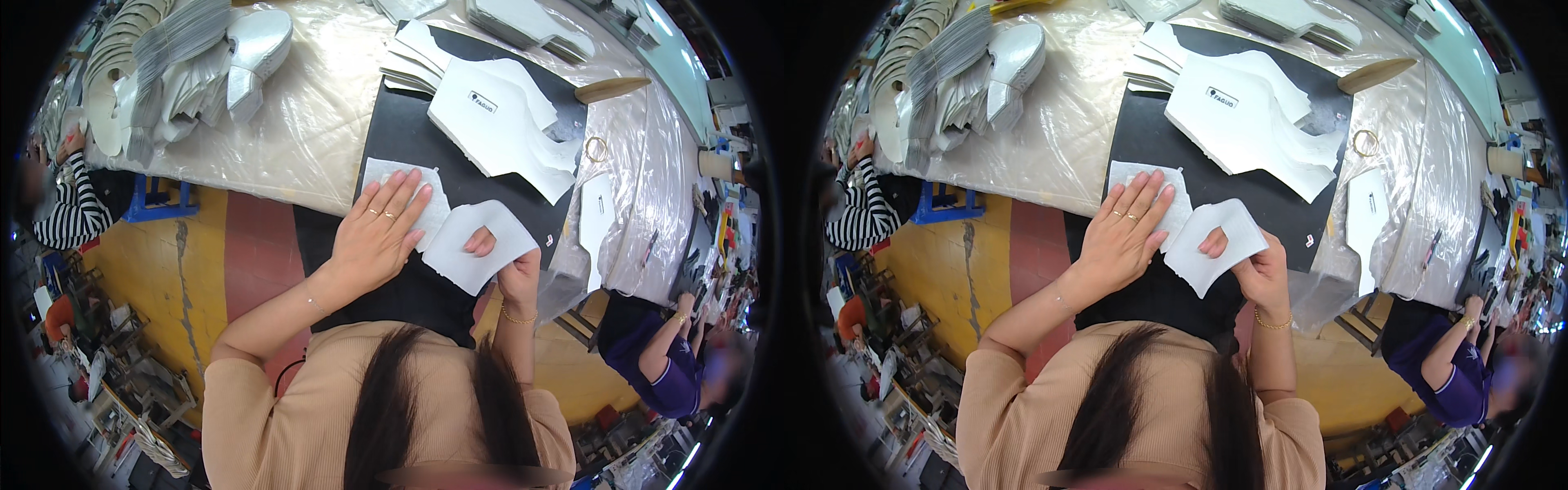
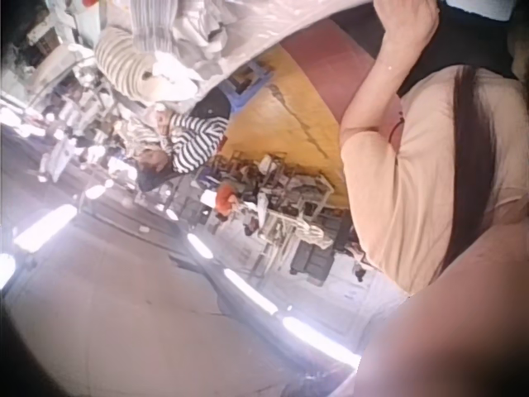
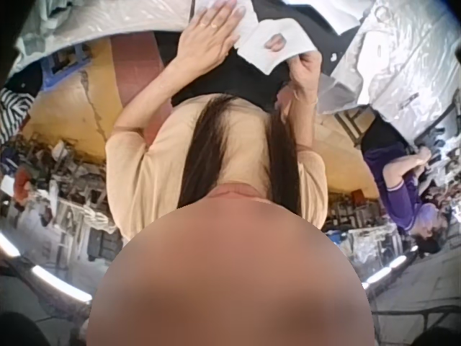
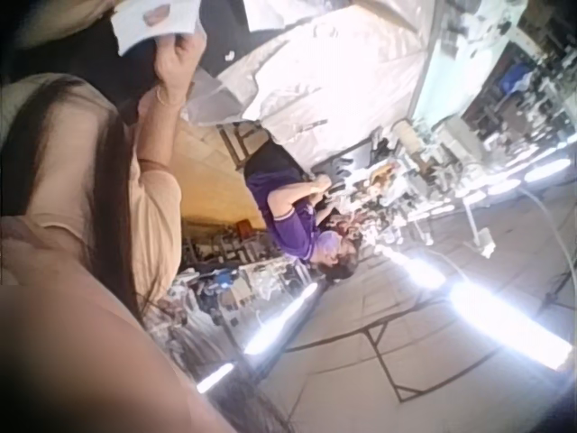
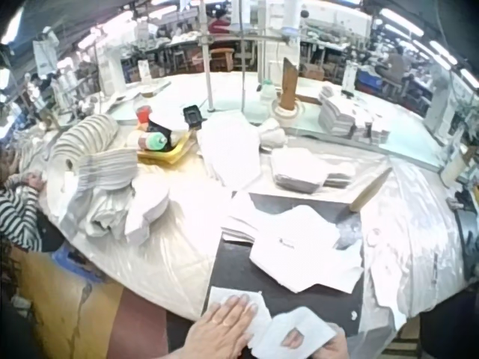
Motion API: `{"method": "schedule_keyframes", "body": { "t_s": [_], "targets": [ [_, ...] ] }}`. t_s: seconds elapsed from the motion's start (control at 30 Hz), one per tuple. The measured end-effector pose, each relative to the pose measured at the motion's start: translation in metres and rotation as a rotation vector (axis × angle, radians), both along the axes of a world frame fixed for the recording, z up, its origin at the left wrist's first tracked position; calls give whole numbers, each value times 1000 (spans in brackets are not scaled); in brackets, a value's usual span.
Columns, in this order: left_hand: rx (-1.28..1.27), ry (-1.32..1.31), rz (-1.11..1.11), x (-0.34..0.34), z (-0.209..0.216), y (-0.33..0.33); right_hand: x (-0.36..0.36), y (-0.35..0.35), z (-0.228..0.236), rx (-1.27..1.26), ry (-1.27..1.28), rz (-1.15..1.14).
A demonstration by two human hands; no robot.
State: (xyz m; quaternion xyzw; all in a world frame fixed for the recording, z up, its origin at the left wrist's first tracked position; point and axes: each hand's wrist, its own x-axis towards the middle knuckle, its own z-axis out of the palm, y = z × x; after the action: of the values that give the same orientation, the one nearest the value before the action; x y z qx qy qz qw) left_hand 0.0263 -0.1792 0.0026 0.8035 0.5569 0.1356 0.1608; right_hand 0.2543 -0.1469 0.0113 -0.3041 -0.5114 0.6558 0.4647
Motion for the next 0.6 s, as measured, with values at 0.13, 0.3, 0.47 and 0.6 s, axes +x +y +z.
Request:
{"method": "schedule_keyframes", "body": {
  "t_s": [0.13,0.3,0.47,0.6],
  "targets": [
    [19,-43,24,19,-1,7,-10,9,18,93,-383,-28],
    [-35,-494,103,0,12,11,-29,25,23,279,-667,55],
    [-601,-1313,310,-13,19,14,-41,31,15,326,-712,63],
    [-507,-920,378,-11,15,24,-41,31,13,368,-739,106]
  ]
}}
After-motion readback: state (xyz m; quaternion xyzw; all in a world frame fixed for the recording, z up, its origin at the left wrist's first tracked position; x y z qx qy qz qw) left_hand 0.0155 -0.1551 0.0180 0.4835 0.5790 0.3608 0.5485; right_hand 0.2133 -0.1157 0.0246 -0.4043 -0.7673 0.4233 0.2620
